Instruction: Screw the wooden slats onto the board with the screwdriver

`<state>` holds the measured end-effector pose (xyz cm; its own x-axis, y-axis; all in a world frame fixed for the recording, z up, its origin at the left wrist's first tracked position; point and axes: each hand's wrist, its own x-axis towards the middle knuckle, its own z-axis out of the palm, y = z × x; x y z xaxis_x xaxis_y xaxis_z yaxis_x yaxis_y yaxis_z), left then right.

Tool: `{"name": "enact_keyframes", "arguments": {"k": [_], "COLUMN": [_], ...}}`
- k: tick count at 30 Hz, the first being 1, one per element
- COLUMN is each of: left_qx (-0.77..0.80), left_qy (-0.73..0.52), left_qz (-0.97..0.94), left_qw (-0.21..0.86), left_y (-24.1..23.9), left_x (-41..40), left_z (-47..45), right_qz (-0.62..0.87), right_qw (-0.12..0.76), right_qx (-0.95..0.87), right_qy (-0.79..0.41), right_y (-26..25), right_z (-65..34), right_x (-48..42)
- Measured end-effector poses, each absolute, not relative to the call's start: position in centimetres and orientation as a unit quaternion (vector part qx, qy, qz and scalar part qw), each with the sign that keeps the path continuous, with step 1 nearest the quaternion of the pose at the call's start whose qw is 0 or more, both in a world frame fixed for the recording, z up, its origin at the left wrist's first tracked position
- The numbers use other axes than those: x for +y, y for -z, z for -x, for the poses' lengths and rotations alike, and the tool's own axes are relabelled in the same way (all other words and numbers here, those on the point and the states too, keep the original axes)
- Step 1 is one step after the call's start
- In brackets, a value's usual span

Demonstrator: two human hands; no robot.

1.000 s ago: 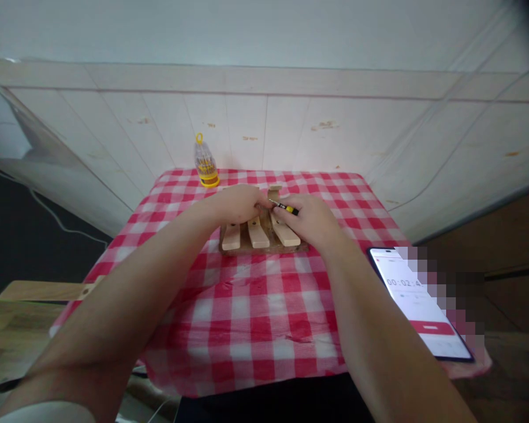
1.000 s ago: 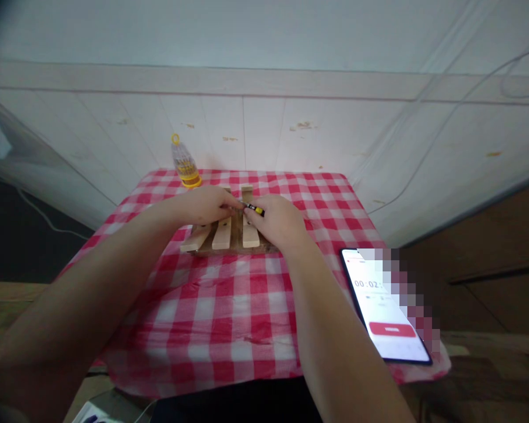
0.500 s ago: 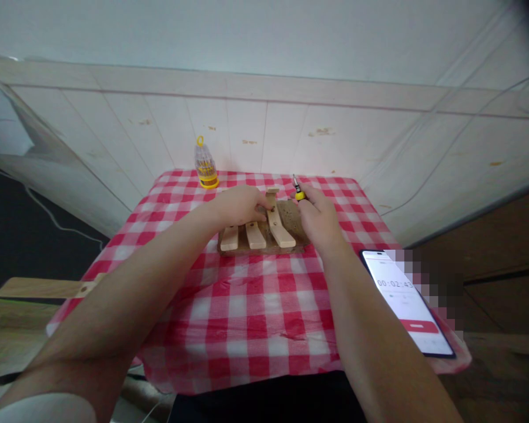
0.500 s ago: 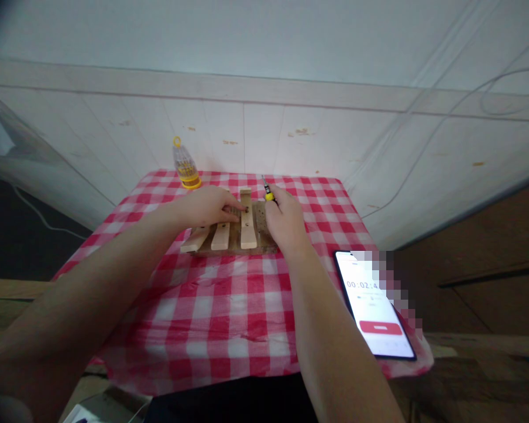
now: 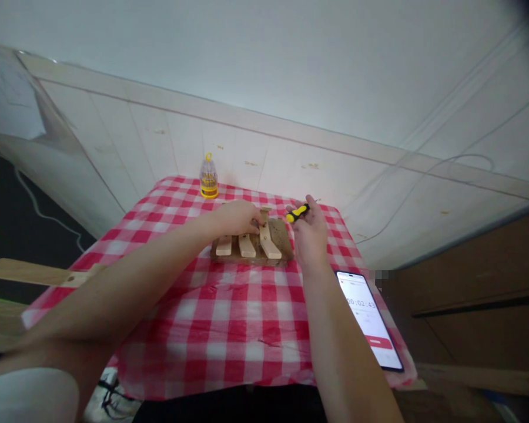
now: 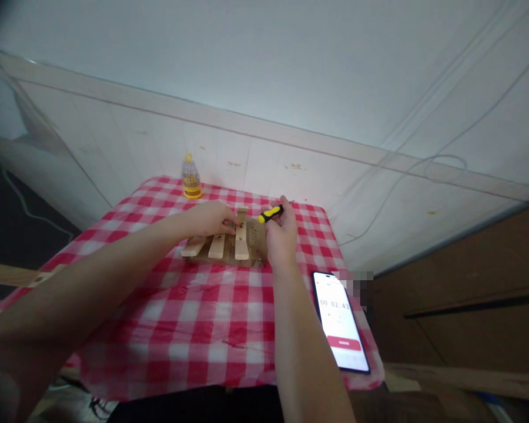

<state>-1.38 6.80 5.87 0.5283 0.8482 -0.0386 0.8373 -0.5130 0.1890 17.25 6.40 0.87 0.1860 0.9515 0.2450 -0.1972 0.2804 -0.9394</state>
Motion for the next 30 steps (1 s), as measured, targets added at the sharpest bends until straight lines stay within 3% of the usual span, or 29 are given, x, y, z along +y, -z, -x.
{"name": "enact_keyframes", "arguments": {"k": [11, 18, 23, 30], "left_qx": [0.49, 0.476, 0.478, 0.494], "left_qy": [-0.024, -0.017, -0.008, -0.014], "left_qz": [-0.863, -0.872, -0.871, -0.863], "left_qw": [0.123, 0.112, 0.112, 0.104], "left_y": [-7.0, -7.3, -7.0, -6.4], "left_x": [6.1, 5.7, 5.8, 6.3], "left_z": [1.4, 1.2, 1.1, 1.3], "right_qz": [0.481, 0.557, 0.539, 0.563], "right_qw": [0.615, 0.571, 0.587, 0.546], "right_qx": [-0.466, -0.521, -0.511, -0.539], "right_qy": [-0.417, -0.304, -0.323, -0.308], "right_y": [-1.3, -1.1, -0.8, -0.4], "right_z": [-16.8, -17.3, -17.1, -17.0], "right_x": [5.4, 4.8, 5.0, 5.0]}}
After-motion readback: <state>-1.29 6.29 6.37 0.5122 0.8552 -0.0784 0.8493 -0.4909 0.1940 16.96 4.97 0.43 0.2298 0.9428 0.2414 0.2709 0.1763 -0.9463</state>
